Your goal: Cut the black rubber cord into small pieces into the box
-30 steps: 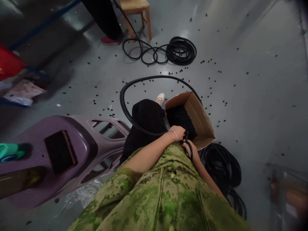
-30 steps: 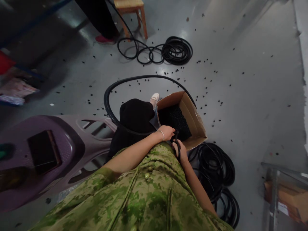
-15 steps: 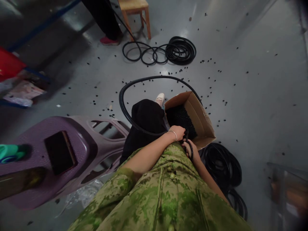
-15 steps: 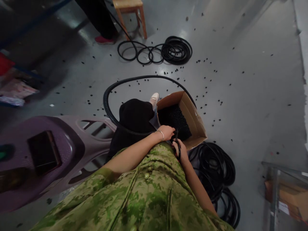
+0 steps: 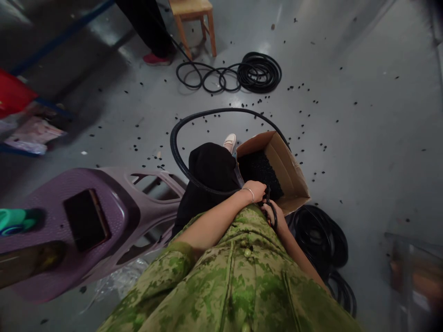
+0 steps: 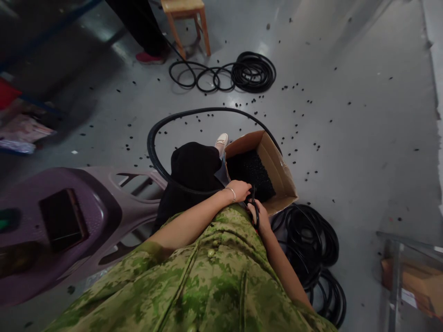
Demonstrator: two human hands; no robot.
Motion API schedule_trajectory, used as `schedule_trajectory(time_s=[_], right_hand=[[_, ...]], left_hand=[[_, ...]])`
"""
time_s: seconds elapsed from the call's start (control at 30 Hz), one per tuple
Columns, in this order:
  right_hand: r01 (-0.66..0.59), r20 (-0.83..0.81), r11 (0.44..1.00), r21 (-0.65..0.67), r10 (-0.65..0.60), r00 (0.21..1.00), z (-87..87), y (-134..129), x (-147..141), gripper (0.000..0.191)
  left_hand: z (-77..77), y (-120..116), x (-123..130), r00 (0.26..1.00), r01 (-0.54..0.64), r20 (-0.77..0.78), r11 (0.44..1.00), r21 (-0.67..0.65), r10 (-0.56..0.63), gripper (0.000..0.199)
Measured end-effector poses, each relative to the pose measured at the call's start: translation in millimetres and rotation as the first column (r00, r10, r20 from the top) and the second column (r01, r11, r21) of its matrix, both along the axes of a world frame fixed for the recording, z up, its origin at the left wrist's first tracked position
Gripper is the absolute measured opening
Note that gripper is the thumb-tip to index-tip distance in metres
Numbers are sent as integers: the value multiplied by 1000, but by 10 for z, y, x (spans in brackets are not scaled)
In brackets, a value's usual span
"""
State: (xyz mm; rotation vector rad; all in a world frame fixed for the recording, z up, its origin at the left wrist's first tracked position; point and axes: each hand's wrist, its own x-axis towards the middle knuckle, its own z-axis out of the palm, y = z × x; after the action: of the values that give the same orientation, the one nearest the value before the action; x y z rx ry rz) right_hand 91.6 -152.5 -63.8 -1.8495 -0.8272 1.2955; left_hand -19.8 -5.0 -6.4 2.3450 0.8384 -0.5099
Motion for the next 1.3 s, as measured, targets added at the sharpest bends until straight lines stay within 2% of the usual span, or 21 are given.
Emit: schedule_trajectory(time_s=[0.6, 0.87, 1.3], right_hand=[[63, -66, 998, -16, -64, 996, 1, -9, -21, 55], [23, -47, 999, -26, -24, 999, -5, -7, 7, 58], [2, -30, 1000, -7, -3, 1000, 24, -11, -10, 52]], left_hand=[[-25, -7, 1, 1000, 0, 2, 1000, 10, 0, 32], [-11, -11, 1, 1000, 8, 1, 1000, 8, -8, 31], [-44, -4, 9, 1000, -1, 9, 1000, 3, 1, 32]])
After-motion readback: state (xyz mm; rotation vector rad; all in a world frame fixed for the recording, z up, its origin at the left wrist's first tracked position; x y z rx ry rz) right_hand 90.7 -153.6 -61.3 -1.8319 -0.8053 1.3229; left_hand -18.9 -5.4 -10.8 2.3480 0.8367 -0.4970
